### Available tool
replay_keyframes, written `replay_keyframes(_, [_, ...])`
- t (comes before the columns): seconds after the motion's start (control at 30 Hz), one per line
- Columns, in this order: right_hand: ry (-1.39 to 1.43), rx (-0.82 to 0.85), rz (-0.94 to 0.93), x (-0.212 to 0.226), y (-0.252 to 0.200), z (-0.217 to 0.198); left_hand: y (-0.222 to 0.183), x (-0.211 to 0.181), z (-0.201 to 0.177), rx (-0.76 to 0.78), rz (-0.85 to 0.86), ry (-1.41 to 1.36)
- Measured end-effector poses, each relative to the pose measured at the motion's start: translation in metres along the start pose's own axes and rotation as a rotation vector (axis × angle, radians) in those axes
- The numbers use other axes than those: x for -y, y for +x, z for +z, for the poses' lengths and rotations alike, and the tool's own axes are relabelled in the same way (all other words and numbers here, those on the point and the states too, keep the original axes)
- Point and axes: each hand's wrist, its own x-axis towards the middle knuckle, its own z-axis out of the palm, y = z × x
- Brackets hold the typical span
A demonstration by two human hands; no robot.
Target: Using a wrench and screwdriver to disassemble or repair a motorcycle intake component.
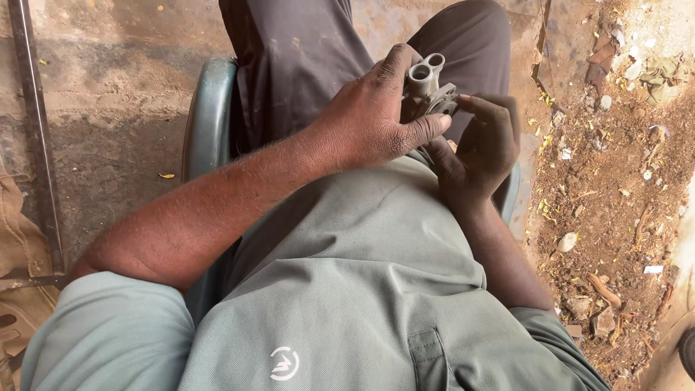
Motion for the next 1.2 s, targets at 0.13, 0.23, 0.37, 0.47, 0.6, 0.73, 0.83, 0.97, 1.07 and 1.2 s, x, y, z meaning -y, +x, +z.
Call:
replay_keyframes(0.13, [0.046,0.044,-0.044,-0.016,-0.010,-0.001,0.001,-0.005,-0.004,0.016,-0.036,0.002])
replay_keyframes(0.23, [0.112,0.058,-0.067,-0.007,-0.006,0.001,0.001,-0.003,-0.004,0.049,-0.080,0.038])
replay_keyframes(0.37, [0.143,0.049,-0.060,-0.005,-0.006,0.001,0.001,-0.002,-0.003,0.050,-0.059,0.062])
replay_keyframes(0.47, [0.146,0.042,-0.059,-0.005,-0.008,0.001,0.000,-0.004,-0.004,0.055,-0.039,0.074])
replay_keyframes(0.6, [0.134,0.058,-0.051,0.003,-0.003,0.002,-0.001,-0.005,-0.006,0.062,-0.018,0.084])
replay_keyframes(0.73, [0.106,0.092,-0.018,0.005,-0.002,0.001,0.001,-0.004,-0.005,0.041,-0.024,0.098])
replay_keyframes(0.83, [0.064,0.096,-0.032,0.004,-0.002,0.001,0.002,-0.001,-0.003,0.028,-0.024,0.111])
replay_keyframes(0.97, [0.025,0.087,-0.043,0.004,-0.001,0.000,0.002,-0.001,-0.003,0.042,-0.022,0.121])
replay_keyframes(1.07, [0.074,0.099,-0.041,0.001,-0.002,0.001,0.001,-0.003,-0.003,0.043,-0.033,0.110])
replay_keyframes(1.2, [0.139,0.098,-0.073,-0.006,-0.006,0.000,-0.001,-0.006,-0.004,0.013,-0.001,0.097])
